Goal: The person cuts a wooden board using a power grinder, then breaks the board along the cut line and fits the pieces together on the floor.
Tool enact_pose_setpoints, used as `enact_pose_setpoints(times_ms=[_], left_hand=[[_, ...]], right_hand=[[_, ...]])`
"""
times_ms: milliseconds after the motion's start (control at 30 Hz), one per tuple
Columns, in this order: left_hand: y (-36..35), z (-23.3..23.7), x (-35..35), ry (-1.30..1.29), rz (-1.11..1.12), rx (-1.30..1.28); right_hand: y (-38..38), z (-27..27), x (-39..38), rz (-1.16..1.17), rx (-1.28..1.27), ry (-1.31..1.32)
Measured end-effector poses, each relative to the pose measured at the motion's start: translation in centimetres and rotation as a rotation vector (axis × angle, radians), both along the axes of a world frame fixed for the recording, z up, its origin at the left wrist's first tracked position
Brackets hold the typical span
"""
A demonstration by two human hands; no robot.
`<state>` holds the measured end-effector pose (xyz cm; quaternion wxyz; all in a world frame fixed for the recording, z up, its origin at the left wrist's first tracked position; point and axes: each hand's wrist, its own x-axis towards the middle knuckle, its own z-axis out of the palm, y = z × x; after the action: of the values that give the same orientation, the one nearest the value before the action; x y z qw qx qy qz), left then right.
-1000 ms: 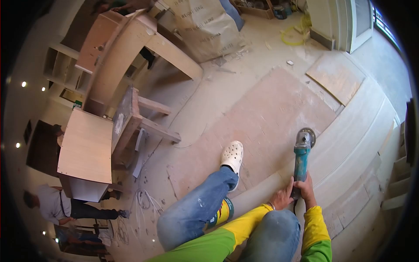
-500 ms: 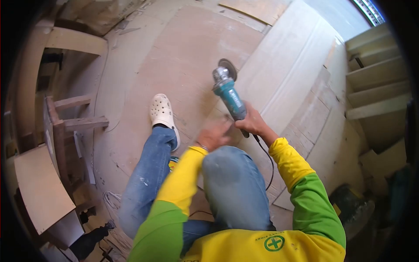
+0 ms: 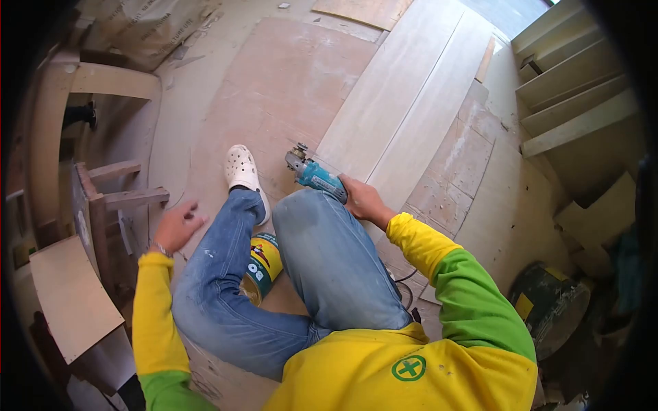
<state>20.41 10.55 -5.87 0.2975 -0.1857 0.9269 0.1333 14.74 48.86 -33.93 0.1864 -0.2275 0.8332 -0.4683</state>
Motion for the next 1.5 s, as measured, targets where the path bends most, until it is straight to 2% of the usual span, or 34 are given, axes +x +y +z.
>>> enact_pose_setpoints(times_ms=[33,100,167,233,300,467,567,1500], left_hand=[[0.3,0.3,1.2,0.000,0.002,-0.003],[0.6,0.2,3.3,-0.095,0.134,0.295],[-2.2,-0.8,3.8,-0.141,0.120,0.319],[-3.4,-1.4,4.2,0.143,0.531,0.372],[-3.8,-2.0,4.4,0.187,0.515,0.316],[-2.2,-1.4,4.5,-0.016,0.541,0.379],[-2.5,-1.8,4.4,-0.039,0.544,0.369],[-2.8,-2.3,4.7,-0.048,0.552,0.381]], right_hand=[[0.1,0.2,0.0,0.008,0.006,-0.014],[0.1,0.2,0.1,0.029,0.011,-0.030],[0.0,0.1,0.1,0.029,0.046,-0.036],[0.1,0.1,0.0,0.065,0.069,-0.049],[0.1,0.3,0.0,0.103,0.096,-0.065],[-0.1,1.2,-0.1,0.098,0.122,-0.068],[-0.2,1.4,-0.2,0.102,0.117,-0.063],[-1.3,0.6,-0.3,0.084,0.145,-0.051]])
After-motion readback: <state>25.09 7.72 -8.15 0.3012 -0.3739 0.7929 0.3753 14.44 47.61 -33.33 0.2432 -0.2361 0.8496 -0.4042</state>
